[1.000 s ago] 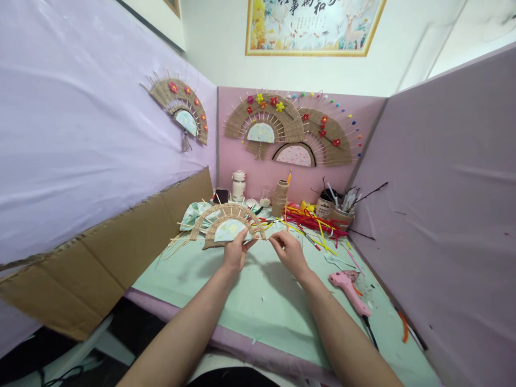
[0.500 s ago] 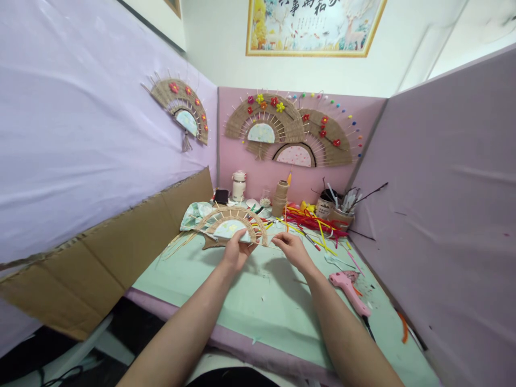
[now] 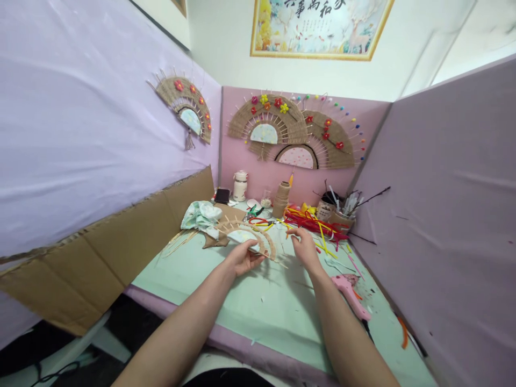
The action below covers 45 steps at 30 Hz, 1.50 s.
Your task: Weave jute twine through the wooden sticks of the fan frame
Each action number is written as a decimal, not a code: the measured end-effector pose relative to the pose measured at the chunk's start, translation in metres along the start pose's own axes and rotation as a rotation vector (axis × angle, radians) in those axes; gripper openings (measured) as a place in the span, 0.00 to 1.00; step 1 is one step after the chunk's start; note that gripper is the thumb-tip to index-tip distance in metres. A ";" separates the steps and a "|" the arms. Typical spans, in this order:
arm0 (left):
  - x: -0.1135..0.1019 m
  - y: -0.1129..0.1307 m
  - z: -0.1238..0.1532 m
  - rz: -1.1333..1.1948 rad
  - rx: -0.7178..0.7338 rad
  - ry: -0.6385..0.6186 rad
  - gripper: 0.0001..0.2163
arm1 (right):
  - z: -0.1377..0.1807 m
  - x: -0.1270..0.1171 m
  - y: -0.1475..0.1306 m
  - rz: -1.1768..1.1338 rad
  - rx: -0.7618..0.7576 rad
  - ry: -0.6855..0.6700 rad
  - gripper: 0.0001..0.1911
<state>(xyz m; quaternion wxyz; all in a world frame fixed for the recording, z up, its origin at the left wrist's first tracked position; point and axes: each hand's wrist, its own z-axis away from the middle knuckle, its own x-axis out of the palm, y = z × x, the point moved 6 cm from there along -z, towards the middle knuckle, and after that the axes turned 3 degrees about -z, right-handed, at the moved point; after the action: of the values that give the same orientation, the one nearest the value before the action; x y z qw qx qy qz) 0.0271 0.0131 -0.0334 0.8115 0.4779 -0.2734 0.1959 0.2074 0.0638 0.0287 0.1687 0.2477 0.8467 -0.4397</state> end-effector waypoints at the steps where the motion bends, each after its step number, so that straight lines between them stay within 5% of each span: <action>1: -0.001 -0.003 0.001 -0.011 -0.021 -0.009 0.10 | -0.002 -0.005 0.001 -0.022 0.018 0.031 0.14; 7: -0.002 -0.021 0.010 -0.025 -0.157 -0.097 0.10 | -0.019 -0.034 -0.021 -0.119 0.031 -0.008 0.13; 12: 0.007 -0.038 0.019 0.004 -0.253 -0.151 0.12 | -0.064 -0.048 -0.049 -0.084 -0.027 -0.035 0.14; 20: 0.022 -0.077 0.048 -0.064 -0.370 -0.367 0.15 | -0.163 0.006 -0.008 0.322 0.061 -0.144 0.21; 27: 0.014 -0.076 0.071 -0.045 -0.333 -0.415 0.13 | -0.208 0.044 0.018 0.432 0.078 -0.108 0.32; 34: 0.005 -0.066 0.072 0.009 -0.221 -0.429 0.12 | -0.211 0.060 0.019 0.405 0.108 -0.039 0.15; 39: 0.004 -0.065 0.073 0.020 -0.200 -0.411 0.11 | -0.189 0.029 -0.007 0.369 -0.006 0.104 0.11; 42: 0.005 -0.066 0.073 0.002 -0.191 -0.423 0.11 | -0.171 -0.016 -0.037 0.266 -0.134 0.286 0.11; 45: 0.008 -0.064 0.075 -0.038 -0.171 -0.437 0.11 | -0.150 -0.063 -0.056 -0.027 -0.116 0.313 0.13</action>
<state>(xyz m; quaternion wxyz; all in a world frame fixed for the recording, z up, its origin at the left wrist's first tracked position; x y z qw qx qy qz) 0.0514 -0.0822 -0.0419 0.7741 0.4438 -0.4489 0.0486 0.2169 0.1431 0.1807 0.0428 0.2916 0.8898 -0.3483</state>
